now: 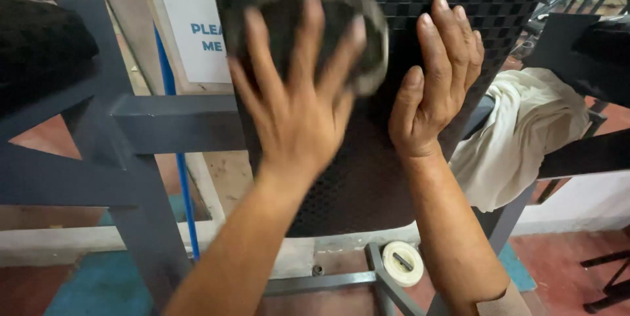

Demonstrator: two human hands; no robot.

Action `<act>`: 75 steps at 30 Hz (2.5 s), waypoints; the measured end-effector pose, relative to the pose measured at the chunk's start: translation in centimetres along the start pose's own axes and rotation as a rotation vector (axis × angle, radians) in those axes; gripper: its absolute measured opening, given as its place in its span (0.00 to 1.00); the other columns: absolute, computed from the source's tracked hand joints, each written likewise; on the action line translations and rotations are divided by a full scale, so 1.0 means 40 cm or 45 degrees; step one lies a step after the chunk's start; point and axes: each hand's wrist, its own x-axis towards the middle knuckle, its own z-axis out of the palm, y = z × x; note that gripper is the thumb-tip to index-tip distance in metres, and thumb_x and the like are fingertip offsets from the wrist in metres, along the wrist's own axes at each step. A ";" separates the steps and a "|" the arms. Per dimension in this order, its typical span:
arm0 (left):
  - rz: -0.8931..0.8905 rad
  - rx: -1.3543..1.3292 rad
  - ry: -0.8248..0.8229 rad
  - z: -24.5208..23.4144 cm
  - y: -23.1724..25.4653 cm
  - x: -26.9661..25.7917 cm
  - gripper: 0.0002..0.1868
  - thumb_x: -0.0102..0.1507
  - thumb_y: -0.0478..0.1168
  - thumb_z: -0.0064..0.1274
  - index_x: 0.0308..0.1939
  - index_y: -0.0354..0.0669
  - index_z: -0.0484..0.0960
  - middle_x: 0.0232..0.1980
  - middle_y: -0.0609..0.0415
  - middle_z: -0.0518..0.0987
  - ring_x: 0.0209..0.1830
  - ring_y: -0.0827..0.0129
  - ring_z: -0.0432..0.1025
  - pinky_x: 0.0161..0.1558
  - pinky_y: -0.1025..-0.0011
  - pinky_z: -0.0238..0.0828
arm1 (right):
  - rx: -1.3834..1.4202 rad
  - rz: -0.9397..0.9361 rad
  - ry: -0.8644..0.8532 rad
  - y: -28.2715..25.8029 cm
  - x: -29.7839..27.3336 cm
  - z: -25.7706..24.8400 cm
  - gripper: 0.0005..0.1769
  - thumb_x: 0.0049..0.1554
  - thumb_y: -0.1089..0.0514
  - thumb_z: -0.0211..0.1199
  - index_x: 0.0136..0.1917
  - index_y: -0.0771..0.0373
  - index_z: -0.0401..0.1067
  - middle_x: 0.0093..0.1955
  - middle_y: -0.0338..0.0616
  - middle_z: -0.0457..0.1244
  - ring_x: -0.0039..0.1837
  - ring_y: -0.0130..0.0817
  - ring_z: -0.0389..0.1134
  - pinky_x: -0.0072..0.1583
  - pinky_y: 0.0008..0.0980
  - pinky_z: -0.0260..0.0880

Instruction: Wipe down the padded surfaces of a gym machine using a cloth.

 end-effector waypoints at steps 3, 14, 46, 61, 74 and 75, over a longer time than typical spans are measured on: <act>-0.076 0.010 -0.027 -0.022 0.019 0.044 0.33 0.71 0.57 0.56 0.78 0.79 0.61 0.83 0.58 0.51 0.82 0.32 0.43 0.75 0.26 0.41 | 0.015 0.011 -0.023 -0.001 0.000 -0.009 0.24 0.74 0.51 0.43 0.74 0.66 0.68 0.78 0.53 0.59 0.81 0.48 0.57 0.81 0.44 0.46; 0.232 0.060 -0.023 0.073 -0.001 -0.228 0.35 0.69 0.58 0.55 0.80 0.77 0.63 0.85 0.60 0.50 0.83 0.40 0.45 0.74 0.29 0.38 | 0.042 -0.015 0.024 -0.009 0.009 -0.011 0.23 0.72 0.54 0.46 0.71 0.68 0.71 0.75 0.55 0.61 0.80 0.52 0.58 0.82 0.50 0.48; 0.136 0.060 0.015 0.131 0.012 -0.352 0.33 0.69 0.58 0.54 0.78 0.71 0.65 0.84 0.53 0.52 0.81 0.35 0.45 0.71 0.23 0.39 | -0.249 0.117 -0.234 -0.043 -0.199 -0.014 0.24 0.68 0.59 0.59 0.77 0.57 0.71 0.83 0.54 0.54 0.85 0.53 0.49 0.83 0.52 0.37; 0.145 -0.082 -0.142 0.097 0.028 -0.327 0.26 0.68 0.52 0.48 0.71 0.65 0.76 0.82 0.57 0.57 0.82 0.42 0.46 0.71 0.25 0.37 | 0.113 0.451 -0.337 -0.184 -0.356 -0.066 0.29 0.64 0.53 0.50 0.76 0.57 0.64 0.84 0.51 0.50 0.87 0.48 0.43 0.84 0.55 0.26; 0.217 -0.169 -0.489 0.187 0.012 -0.679 0.24 0.65 0.52 0.47 0.66 0.64 0.77 0.81 0.61 0.56 0.78 0.43 0.49 0.64 0.24 0.43 | -0.075 0.588 -0.587 -0.343 -0.572 -0.171 0.31 0.60 0.54 0.57 0.76 0.60 0.63 0.84 0.61 0.45 0.85 0.57 0.41 0.80 0.61 0.29; 0.191 -0.227 -0.560 0.177 0.017 -0.658 0.25 0.64 0.51 0.47 0.66 0.64 0.76 0.81 0.59 0.55 0.78 0.42 0.48 0.64 0.23 0.43 | -0.206 0.560 -0.557 -0.362 -0.537 -0.177 0.32 0.59 0.53 0.58 0.75 0.59 0.63 0.83 0.65 0.43 0.84 0.58 0.40 0.79 0.61 0.27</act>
